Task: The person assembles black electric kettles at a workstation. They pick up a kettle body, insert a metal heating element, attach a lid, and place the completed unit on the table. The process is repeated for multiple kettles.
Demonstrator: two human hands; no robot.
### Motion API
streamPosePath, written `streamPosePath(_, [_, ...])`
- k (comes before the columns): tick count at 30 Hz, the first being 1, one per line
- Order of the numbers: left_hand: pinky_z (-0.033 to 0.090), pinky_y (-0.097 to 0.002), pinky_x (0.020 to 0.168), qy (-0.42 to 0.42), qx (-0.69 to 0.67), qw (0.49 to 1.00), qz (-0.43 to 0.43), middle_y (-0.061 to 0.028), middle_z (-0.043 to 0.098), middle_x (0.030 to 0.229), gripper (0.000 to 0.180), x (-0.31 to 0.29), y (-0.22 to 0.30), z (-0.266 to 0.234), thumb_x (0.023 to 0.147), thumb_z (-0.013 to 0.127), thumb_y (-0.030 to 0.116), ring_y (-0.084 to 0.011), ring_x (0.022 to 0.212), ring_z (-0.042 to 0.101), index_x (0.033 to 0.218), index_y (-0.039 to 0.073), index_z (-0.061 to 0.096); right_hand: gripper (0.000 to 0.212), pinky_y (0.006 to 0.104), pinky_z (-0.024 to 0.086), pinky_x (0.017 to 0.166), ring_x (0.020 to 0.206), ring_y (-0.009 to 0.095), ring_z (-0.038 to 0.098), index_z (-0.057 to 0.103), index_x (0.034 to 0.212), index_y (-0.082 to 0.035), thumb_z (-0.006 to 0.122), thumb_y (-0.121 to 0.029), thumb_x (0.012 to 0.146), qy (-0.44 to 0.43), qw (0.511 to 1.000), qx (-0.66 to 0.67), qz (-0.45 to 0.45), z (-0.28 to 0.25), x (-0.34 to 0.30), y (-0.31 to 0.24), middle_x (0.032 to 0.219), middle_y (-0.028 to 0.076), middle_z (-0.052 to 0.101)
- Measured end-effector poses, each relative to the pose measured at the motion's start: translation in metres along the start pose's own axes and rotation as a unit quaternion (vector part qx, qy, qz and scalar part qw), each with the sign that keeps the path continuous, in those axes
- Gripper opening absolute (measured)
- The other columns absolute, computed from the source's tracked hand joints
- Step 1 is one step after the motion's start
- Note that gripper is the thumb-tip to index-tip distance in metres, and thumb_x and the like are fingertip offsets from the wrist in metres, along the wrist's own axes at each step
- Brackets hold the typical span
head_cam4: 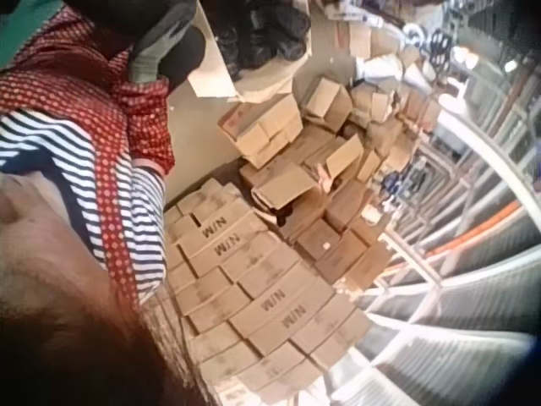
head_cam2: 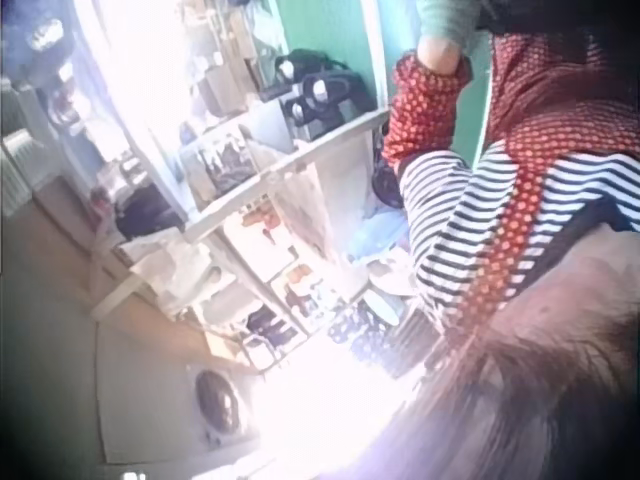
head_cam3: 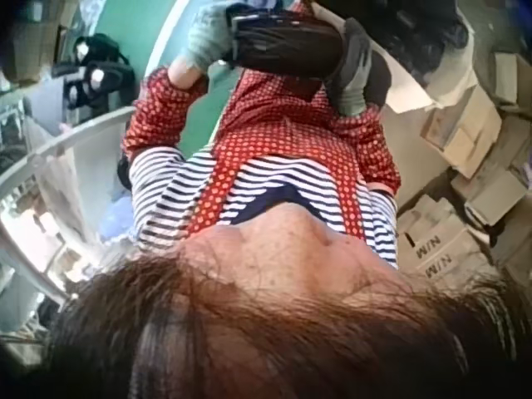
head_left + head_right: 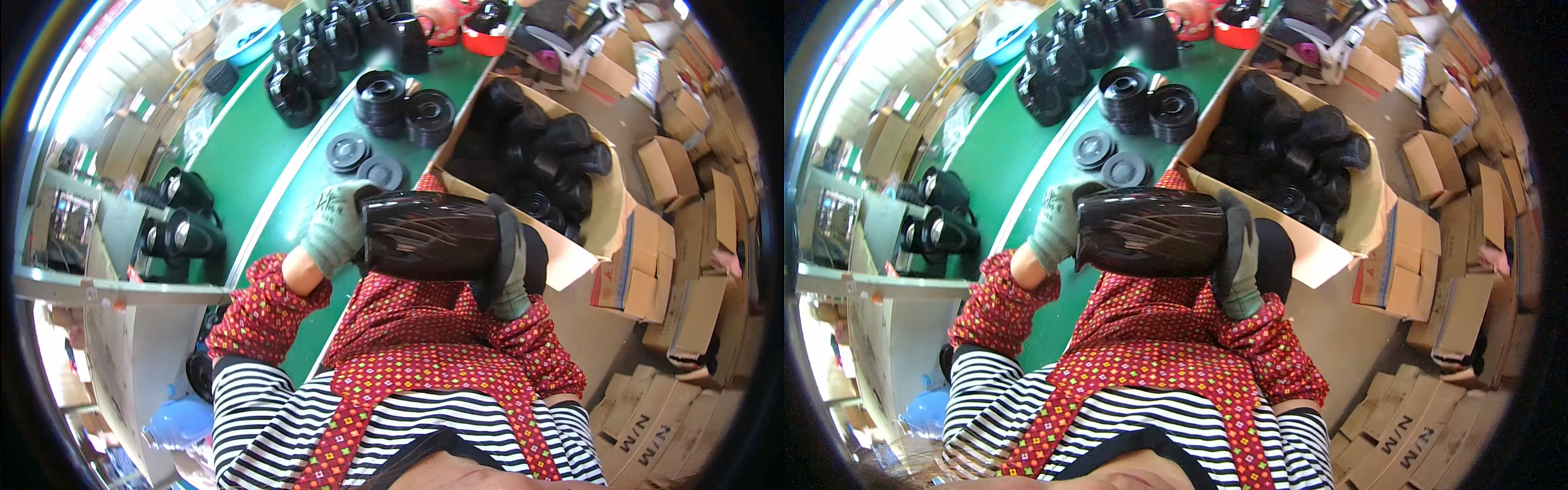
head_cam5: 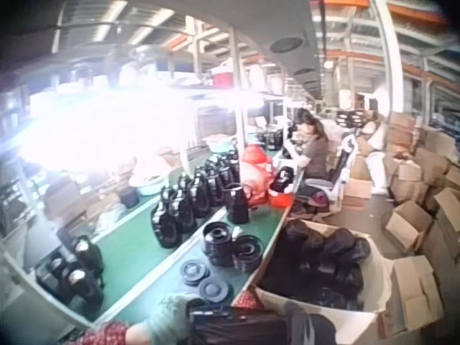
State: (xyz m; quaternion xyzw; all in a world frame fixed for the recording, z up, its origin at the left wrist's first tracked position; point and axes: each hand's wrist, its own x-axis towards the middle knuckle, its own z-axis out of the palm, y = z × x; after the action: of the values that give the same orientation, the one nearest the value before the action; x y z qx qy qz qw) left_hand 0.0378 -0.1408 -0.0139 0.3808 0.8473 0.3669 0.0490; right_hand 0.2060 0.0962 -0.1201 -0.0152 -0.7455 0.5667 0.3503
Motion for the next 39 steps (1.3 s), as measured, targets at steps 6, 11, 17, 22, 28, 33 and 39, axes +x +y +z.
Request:
streamPosePath(6, [0.057, -0.0448, 0.091, -0.136, 0.194, 0.971, -0.042, -0.0229, 0.071, 0.121, 0.059, 0.008, 0.031, -0.014, 0.083, 0.082, 0.023, -0.0402, 0.107, 0.071, 0.137, 0.007, 0.064, 0.097, 0.0549, 0.04, 0.119, 0.145, 0.046, 0.045, 0.043, 0.158, -0.006, 0.091, -0.031, 0.077, -0.203, 0.974, -0.032, -0.093, 0.032, 0.019, -0.058, 0.162, 0.024, 0.041])
streamPosePath(11, [0.037, -0.0473, 0.123, -0.1, 0.018, 0.987, 0.122, -0.0228, 0.043, 0.163, 0.088, -0.004, 0.027, -0.059, 0.076, 0.09, 0.015, -0.0404, 0.151, 0.043, 0.155, 0.009, 0.051, 0.092, 0.0498, 0.042, 0.118, 0.141, 0.043, 0.051, 0.051, 0.154, -0.009, 0.09, -0.014, 0.072, -0.241, 0.958, -0.113, -0.104, 0.013, 0.039, -0.066, 0.155, 0.02, 0.053])
streamPosePath(17, [0.018, -0.0692, 0.125, -0.165, 0.097, 0.959, 0.21, -0.0278, 0.022, 0.171, 0.092, -0.005, 0.022, -0.028, 0.061, 0.098, 0.045, -0.056, 0.159, 0.015, 0.143, 0.02, 0.065, 0.078, 0.0519, 0.049, 0.108, 0.128, 0.046, 0.06, 0.064, 0.144, -0.02, 0.088, -0.015, 0.071, -0.313, 0.925, -0.192, -0.101, -0.006, 0.06, -0.087, 0.148, 0.029, 0.053])
streamPosePath(22, [0.019, -0.0722, 0.123, -0.166, 0.091, 0.943, 0.275, -0.0265, 0.033, 0.166, 0.065, 0.01, 0.022, -0.003, 0.064, 0.093, 0.048, -0.0561, 0.154, 0.024, 0.119, 0.017, 0.077, 0.058, 0.0513, 0.053, 0.097, 0.112, 0.045, 0.066, 0.071, 0.131, -0.018, 0.086, -0.024, 0.075, -0.36, 0.874, -0.302, -0.122, -0.01, 0.065, -0.099, 0.146, 0.032, 0.053])
streamPosePath(28, [0.029, -0.0671, 0.117, -0.126, 0.037, 0.952, 0.278, -0.0246, 0.048, 0.151, 0.059, 0.007, 0.021, 0.004, 0.06, 0.096, 0.045, -0.0491, 0.138, 0.044, 0.108, 0.015, 0.079, 0.063, 0.0522, 0.047, 0.108, 0.131, 0.046, 0.057, 0.067, 0.137, -0.019, 0.087, -0.024, 0.077, -0.371, 0.879, -0.284, -0.093, -0.012, 0.07, -0.101, 0.151, 0.029, 0.049])
streamPosePath(33, [0.044, -0.0553, 0.109, -0.018, 0.061, 0.97, 0.235, -0.0234, 0.054, 0.143, 0.067, -0.003, 0.022, 0.004, 0.056, 0.101, 0.039, -0.0459, 0.131, 0.052, 0.112, 0.012, 0.076, 0.089, 0.0444, 0.042, 0.121, 0.145, 0.036, 0.05, 0.04, 0.161, -0.006, 0.085, -0.009, 0.084, -0.134, 0.987, 0.009, 0.09, -0.012, 0.04, -0.069, 0.164, 0.022, 0.04])
streamPosePath(39, [0.043, -0.0533, 0.114, 0.081, -0.108, 0.982, 0.134, -0.0277, 0.045, 0.154, 0.081, -0.048, 0.049, 0.05, 0.062, 0.102, 0.033, -0.0461, 0.138, 0.051, 0.13, 0.007, 0.066, 0.063, 0.0465, 0.054, 0.108, 0.126, 0.034, 0.065, 0.061, 0.14, 0.001, 0.065, -0.05, 0.102, 0.029, 0.79, 0.446, 0.42, -0.016, 0.019, -0.045, 0.139, 0.019, 0.065])
